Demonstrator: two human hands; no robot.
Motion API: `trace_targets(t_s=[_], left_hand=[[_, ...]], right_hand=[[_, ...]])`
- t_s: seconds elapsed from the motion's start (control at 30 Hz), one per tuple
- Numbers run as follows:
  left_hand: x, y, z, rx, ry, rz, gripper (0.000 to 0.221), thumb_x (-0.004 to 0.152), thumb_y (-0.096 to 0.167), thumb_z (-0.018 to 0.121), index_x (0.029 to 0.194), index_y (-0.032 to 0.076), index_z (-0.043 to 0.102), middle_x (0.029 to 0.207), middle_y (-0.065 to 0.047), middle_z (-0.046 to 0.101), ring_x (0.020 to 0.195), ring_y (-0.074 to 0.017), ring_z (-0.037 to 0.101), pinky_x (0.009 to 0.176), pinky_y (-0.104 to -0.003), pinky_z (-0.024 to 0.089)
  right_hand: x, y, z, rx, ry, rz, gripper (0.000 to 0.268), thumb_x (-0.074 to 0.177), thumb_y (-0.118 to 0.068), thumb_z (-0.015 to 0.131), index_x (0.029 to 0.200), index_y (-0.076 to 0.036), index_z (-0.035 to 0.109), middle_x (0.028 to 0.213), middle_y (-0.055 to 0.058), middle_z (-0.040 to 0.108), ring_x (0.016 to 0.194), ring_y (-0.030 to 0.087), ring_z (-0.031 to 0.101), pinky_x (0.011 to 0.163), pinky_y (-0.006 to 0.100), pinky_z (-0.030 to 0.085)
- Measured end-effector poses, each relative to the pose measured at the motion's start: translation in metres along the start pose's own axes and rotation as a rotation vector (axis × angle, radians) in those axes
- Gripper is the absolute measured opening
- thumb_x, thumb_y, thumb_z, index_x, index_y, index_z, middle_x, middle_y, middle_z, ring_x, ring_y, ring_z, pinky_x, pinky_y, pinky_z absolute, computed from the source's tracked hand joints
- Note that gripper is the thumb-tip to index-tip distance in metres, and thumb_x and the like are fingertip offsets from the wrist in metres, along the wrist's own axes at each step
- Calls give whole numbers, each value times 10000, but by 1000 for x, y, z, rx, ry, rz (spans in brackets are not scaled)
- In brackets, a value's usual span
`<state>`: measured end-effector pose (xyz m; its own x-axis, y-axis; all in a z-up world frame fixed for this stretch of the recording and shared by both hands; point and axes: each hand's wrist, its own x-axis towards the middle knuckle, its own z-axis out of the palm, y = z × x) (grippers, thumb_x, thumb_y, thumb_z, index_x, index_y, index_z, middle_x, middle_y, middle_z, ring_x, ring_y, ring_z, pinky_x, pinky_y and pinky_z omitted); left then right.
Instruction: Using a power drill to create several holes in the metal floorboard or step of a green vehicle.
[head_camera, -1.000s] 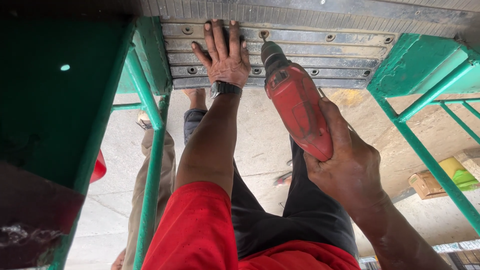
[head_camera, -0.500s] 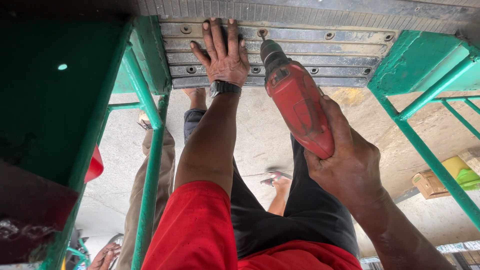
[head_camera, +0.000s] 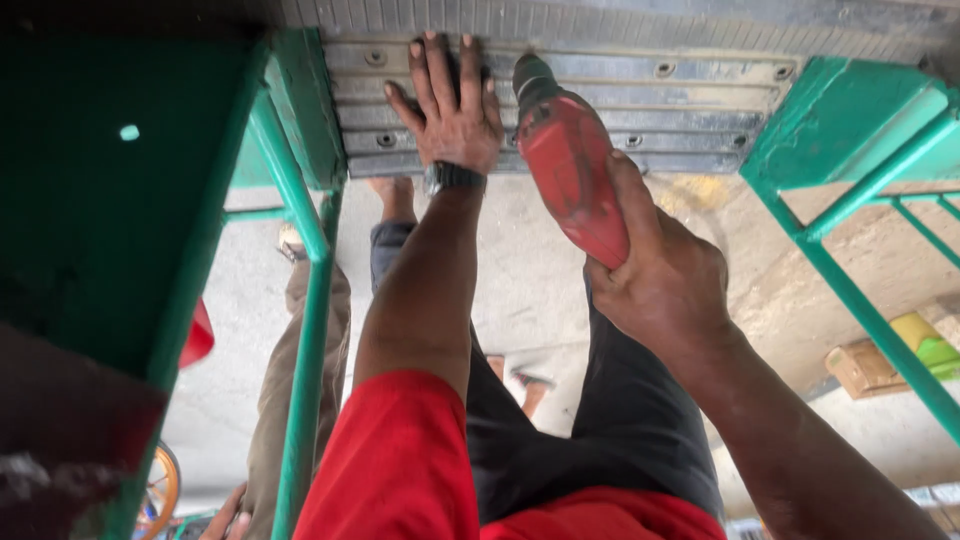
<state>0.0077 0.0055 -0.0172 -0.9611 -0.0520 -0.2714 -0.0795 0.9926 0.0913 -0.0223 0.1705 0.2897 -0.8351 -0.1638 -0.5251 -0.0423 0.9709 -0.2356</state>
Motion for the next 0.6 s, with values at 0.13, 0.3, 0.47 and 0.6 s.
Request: trace_targets(t_s=[0.13, 0.3, 0.47, 0.6], left_hand=[[2, -27, 8, 66, -51, 8, 559, 1073, 586, 523, 1582, 376, 425, 1676, -43, 377, 1592, -286, 280, 1271, -748, 262], [-3, -22, -11, 9, -271, -6, 568, 1107, 565, 440, 1639, 387, 352, 1739, -63, 258, 1630, -307, 142, 1285, -741, 99], [3, -11, -18, 76, -301, -4, 574, 1135, 599, 438, 1661, 410, 305, 1750, -39, 221, 1640, -258, 175, 1286, -712, 130], [11, -7, -30, 24, -409, 15, 555, 1215, 536, 526, 1694, 386, 291, 1740, -77, 115, 1618, -290, 61, 1300, -703, 53]], right_hand=[[16, -11, 8, 129, -71, 172, 876, 795, -255, 735, 1631, -166, 488, 1106, 112, 777, 824, 380, 705, 714, 477, 576], [-34, -20, -32, 135, -181, 411, 931, 762, -329, 764, 1630, -190, 455, 1343, 69, 740, 776, 475, 707, 714, 534, 566], [-104, -12, -29, 218, -4, 600, 951, 716, -251, 828, 1605, -79, 536, 1339, 154, 736, 955, 439, 723, 859, 485, 570], [-116, -21, -15, 282, -85, 808, 976, 714, -276, 840, 1627, -150, 518, 1042, 209, 754, 866, 448, 721, 806, 486, 560]])
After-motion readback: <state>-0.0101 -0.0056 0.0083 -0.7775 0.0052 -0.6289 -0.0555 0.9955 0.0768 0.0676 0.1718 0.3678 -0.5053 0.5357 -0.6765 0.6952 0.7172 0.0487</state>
